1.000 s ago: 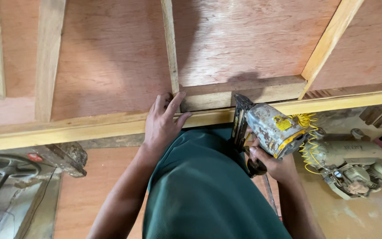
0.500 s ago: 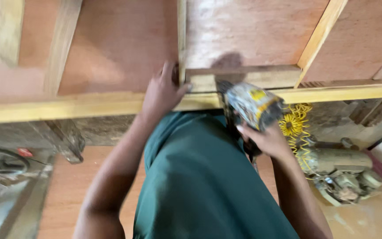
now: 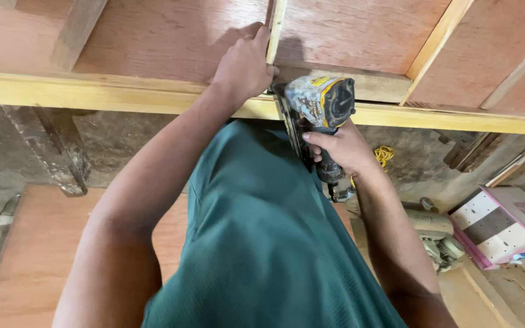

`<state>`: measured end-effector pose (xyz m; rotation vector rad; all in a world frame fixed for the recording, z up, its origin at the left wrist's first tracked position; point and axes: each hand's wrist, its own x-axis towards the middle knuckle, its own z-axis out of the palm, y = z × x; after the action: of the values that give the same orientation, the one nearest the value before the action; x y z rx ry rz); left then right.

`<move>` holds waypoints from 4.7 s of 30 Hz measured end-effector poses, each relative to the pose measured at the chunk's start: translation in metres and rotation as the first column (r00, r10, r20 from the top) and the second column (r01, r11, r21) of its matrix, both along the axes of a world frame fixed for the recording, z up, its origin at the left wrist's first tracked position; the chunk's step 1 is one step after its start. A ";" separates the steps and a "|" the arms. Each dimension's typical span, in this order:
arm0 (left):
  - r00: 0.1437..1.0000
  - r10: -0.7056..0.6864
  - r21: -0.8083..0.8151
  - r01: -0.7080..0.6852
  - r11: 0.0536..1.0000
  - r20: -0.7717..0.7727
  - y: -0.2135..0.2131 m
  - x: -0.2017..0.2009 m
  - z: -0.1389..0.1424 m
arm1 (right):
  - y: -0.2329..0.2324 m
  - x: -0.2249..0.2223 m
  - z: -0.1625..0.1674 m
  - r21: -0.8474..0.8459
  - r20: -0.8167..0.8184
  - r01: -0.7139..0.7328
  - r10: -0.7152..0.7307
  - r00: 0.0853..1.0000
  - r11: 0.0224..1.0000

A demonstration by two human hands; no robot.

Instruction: The person uses a pneumatic nail gun to fasten thin wooden strips onto a large plywood panel frame, positioning each strip by hand and driving nails along it. They reposition the panel, add strips across its face, and at one point handle a small metal piece near a grinding machine before resuming nailing.

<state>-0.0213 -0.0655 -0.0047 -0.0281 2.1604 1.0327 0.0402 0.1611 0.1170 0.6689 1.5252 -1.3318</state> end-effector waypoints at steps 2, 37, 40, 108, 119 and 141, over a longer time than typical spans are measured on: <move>1.000 -0.012 0.008 0.012 1.000 -0.009 0.000 -0.001 -0.003 | -0.004 -0.002 0.002 0.005 -0.028 0.019 -0.019 0.999 1.000; 0.989 0.101 0.073 -0.093 0.993 -0.110 0.007 0.003 -0.014 | -0.005 0.016 0.001 -0.009 0.039 0.220 -0.219 0.975 0.976; 0.989 0.091 0.059 -0.084 0.995 -0.117 0.007 0.005 -0.016 | -0.004 0.017 -0.001 -0.007 0.033 0.214 -0.214 0.976 0.977; 0.950 0.205 0.194 -0.253 0.948 0.237 0.043 0.127 0.032 | -0.009 0.020 -0.011 -0.078 0.012 0.319 -0.319 0.948 0.944; 0.959 0.234 0.235 -0.268 0.934 0.161 0.039 0.132 0.037 | -0.013 0.021 -0.006 -0.069 0.056 0.356 -0.353 0.934 0.932; 0.963 0.171 0.221 -0.216 0.951 0.206 0.035 0.141 0.040 | -0.003 0.041 -0.012 -0.092 0.111 0.385 -0.375 0.920 0.918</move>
<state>0.1195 -0.0300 0.0357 -0.2183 1.8795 1.3467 0.0809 0.1584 0.1053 0.9773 1.2753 -1.6397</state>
